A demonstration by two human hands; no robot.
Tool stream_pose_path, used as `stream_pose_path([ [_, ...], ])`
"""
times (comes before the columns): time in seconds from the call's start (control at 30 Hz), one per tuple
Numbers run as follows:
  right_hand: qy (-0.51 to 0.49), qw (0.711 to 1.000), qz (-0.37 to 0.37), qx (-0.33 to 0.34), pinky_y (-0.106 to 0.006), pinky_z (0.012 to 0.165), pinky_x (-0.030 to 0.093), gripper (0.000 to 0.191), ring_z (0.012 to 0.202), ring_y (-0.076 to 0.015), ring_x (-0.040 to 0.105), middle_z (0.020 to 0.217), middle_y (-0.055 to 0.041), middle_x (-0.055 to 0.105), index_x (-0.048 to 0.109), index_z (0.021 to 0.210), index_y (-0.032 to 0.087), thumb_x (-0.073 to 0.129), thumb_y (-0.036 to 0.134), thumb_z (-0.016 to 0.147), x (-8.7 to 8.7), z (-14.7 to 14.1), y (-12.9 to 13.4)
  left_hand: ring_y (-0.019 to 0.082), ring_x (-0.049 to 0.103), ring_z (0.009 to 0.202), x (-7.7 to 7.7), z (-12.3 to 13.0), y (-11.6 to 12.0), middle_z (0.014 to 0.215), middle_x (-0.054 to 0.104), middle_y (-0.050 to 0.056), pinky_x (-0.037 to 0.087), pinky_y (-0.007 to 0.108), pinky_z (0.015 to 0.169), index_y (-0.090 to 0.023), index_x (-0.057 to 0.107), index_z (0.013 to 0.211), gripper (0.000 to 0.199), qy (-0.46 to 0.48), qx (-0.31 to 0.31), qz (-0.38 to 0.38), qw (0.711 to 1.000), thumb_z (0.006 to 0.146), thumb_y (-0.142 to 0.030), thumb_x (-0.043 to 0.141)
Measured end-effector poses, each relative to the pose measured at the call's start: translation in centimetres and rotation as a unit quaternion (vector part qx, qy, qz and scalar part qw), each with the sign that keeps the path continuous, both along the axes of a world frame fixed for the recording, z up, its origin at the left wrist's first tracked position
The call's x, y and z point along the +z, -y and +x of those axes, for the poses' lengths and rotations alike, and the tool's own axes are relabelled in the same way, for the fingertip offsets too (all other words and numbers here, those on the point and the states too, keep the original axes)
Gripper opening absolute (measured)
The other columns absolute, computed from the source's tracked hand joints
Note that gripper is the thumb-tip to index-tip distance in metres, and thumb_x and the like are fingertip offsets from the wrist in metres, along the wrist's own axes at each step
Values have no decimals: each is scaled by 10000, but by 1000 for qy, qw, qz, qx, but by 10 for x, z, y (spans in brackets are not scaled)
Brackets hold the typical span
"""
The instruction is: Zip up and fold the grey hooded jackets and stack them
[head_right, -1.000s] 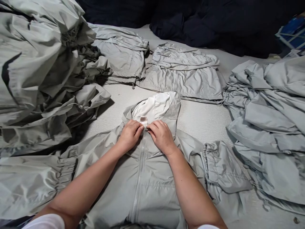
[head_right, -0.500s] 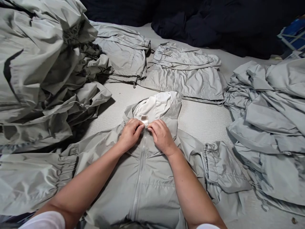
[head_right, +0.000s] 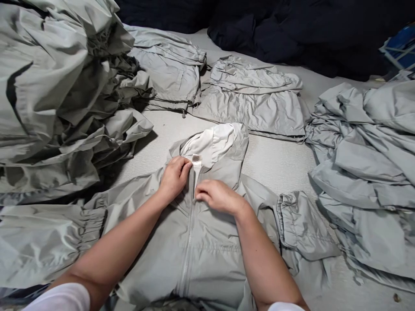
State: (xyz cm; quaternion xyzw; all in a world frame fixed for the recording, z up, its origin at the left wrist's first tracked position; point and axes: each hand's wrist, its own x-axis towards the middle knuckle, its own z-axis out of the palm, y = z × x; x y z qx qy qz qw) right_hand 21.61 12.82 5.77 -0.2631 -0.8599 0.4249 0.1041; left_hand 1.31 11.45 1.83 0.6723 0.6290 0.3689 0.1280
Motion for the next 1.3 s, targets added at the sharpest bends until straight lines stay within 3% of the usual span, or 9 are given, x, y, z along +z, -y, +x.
stream_pose_path([
  [0.13,6,992,-105,63,-260,737,529,177,775,-159,668,832,1,734,718,856,211,619,218,1002,2,-2,3,264,639,938,0,-5,-1,939,704,89,496,399,877,-203,659,936,225,-55,12,-17,998,1066,-261,484],
  [0.27,-65,984,60,-152,-417,1018,539,250,1086,-248,685,1175,-88,753,729,1214,245,638,370,1018,-12,-6,-4,278,651,930,0,-8,-2,917,709,94,490,410,862,-201,671,921,194,-111,0,-34,993,1040,-258,529],
  [0.37,-61,967,142,-201,-488,1086,497,517,1192,-281,638,1378,-131,677,583,1486,264,652,450,1009,-23,-5,-10,290,654,949,0,-7,-1,926,717,95,487,426,875,-208,676,915,126,-146,-17,-39,988,1001,-245,591],
  [0.43,-52,968,139,-205,-426,977,533,474,1062,-257,658,1253,-119,721,619,1439,242,624,473,1024,-26,-3,-13,303,652,976,0,-7,0,949,718,100,491,437,885,-206,679,927,65,-164,-22,-45,985,967,-239,639],
  [0.53,-3,966,138,-217,-331,799,486,337,828,-214,623,827,-52,712,760,958,220,551,463,1063,-26,2,-15,311,643,1015,1,-11,0,989,706,107,501,439,899,-196,678,932,39,-169,-25,-59,984,922,-231,691],
  [0.63,82,946,174,-259,-312,735,398,468,700,-191,552,615,-16,594,632,624,218,616,455,1028,-26,4,-15,292,633,1001,2,-15,-1,982,683,100,508,421,898,-202,658,836,120,-153,-31,-74,985,923,-277,692],
  [0.83,114,911,255,-303,-378,902,391,92,935,-258,602,855,-50,723,714,898,222,768,293,921,-29,1,-14,294,622,1065,0,-13,-3,1023,668,102,505,429,971,-200,687,865,37,-121,-5,-93,988,883,-205,654],
  [1.0,50,925,255,-276,-439,1012,417,185,1131,-303,569,1105,-90,737,727,1108,228,741,232,924,-33,2,-16,325,603,1210,-5,-16,-5,1233,670,121,495,473,1076,-198,701,1261,474,-65,-4,-90,994,799,-105,654],
  [1.3,-9,937,243,-251,-474,1047,445,296,1162,-298,558,1168,-98,739,760,1230,249,588,193,995,-33,5,-19,225,692,1074,-7,-34,-14,1073,784,31,505,421,1068,-260,846,954,348,51,-110,-114,986,849,-59,582],
])
